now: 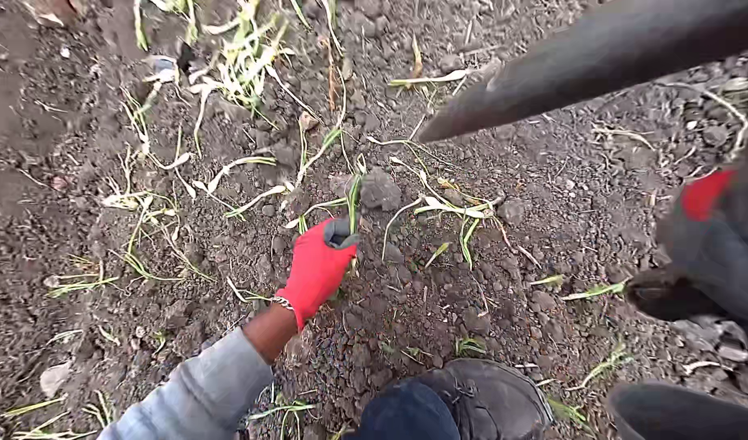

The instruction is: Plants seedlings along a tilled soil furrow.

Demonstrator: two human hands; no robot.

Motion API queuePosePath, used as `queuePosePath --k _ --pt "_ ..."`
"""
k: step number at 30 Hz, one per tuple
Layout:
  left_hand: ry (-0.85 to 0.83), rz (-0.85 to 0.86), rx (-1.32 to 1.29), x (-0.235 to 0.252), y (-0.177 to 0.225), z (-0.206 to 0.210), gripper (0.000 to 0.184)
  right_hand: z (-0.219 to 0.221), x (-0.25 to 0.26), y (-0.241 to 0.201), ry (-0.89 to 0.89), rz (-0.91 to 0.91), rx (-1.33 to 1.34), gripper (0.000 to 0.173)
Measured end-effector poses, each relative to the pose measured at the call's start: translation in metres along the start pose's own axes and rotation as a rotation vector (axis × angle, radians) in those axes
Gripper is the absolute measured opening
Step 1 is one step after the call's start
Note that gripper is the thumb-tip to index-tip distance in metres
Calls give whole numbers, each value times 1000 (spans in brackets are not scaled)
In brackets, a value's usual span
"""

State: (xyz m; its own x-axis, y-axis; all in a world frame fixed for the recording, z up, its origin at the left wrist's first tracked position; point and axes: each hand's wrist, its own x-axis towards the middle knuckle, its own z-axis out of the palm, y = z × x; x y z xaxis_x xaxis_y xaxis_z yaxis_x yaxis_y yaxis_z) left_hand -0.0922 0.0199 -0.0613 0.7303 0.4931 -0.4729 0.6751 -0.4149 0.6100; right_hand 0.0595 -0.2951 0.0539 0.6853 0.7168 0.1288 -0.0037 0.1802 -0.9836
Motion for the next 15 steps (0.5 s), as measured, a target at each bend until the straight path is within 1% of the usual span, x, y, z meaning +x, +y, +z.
queuePosePath --k 1,2,3,4,5,6,7,8,9,10,11,12,13,15 --pt "68 -30 -77 9 1 -22 18 52 36 19 339 39 -33 3" --pt "117 -40 -134 9 5 -33 19 89 58 40 443 180 -204 11" --pt "167 -20 -148 9 9 -42 19 121 63 72 404 381 -377 18" --pt "207 26 -118 15 17 -47 18 145 59 111 308 539 -481 23" --pt "233 95 -64 29 27 -45 17 154 51 144 232 631 -531 29" --pt "215 151 9 41 33 -34 16 151 41 157 166 714 -554 33" --pt "139 173 108 46 29 -13 16 144 31 154 143 764 -561 34" --pt "18 153 229 45 16 12 17 134 23 138 145 765 -557 33" --pt "-130 101 350 39 0 35 20 125 17 117 170 732 -551 30" --pt "-234 60 419 32 -13 50 23 116 10 98 199 665 -549 25" --pt "-267 33 424 28 -20 55 29 109 2 87 215 601 -573 27" --pt "-236 25 389 22 -24 50 31 106 -10 86 204 592 -616 30" --pt "-161 38 368 19 -25 39 30 109 -19 94 164 635 -664 31" --pt "37 68 402 32 -23 6 28 121 -27 132 66 806 -686 30"
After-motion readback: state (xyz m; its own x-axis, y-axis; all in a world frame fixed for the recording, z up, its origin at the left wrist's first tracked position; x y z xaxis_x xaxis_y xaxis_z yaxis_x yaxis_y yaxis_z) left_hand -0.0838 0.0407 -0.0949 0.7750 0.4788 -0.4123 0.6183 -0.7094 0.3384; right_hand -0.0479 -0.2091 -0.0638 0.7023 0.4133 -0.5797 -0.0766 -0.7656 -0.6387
